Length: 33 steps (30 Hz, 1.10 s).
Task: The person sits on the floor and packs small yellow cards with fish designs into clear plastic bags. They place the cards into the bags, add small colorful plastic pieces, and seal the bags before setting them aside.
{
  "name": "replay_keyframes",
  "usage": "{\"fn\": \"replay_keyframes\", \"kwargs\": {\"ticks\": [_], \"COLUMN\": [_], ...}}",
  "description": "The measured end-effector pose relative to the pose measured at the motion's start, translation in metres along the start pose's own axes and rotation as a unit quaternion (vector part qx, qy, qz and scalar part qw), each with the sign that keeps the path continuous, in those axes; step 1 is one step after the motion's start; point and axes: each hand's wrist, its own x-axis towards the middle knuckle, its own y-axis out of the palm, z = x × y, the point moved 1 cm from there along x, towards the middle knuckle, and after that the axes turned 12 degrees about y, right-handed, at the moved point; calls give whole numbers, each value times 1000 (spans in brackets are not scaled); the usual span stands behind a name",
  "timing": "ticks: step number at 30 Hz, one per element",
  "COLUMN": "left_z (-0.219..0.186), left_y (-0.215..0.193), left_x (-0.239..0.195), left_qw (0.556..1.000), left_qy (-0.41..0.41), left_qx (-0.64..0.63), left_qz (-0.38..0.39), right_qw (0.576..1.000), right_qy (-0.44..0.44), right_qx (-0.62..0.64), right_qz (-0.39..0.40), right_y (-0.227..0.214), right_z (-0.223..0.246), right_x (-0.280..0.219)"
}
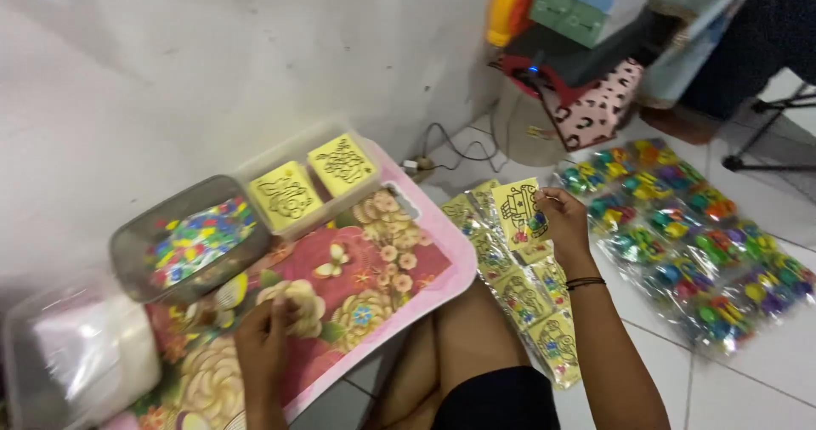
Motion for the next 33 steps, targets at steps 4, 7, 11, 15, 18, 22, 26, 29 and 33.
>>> {"fn": "replay_keyframes", "kwargs": {"ticks": [4,7,11,15,18,22,26,29,33], "left_z": [-7,-5,-10,2,-1,0,-5,-6,-12], "left_y": [3,4,6,8,8,8,10,10,12], "left_x": [-1,2,1,0,0,0,0,-1,0], "left_qw": [1000,999,998,998,998,998,998,997,996], "left_qy": [-24,-19,-17,-33,-25,-20,-11,4,-13], "left_qx": [3,44,58,49,49,57,65,82,83], "left_qz": [-3,12,10,0,6,10,8,7,9], "right_qw": [996,990,978,966,952,925,922,915,890], "right_qy": [-16,16,-20,-24,-28,-2,74,84,39], "right_qx": [-71,-90,-150,-181,-226,-309,-346,-364,-419], "right_qz": [-54,-105,-142,-182,-205,-223,-160,-151,-175], "right_y": [-42,-60,-72,-79,-88,-102,-109,-113,-115], "right_z": [-23,-42,-72,-104,-126,-145,-152,-161,-163], "right_x": [9,12,16,19,19,16,13,13,17]}}
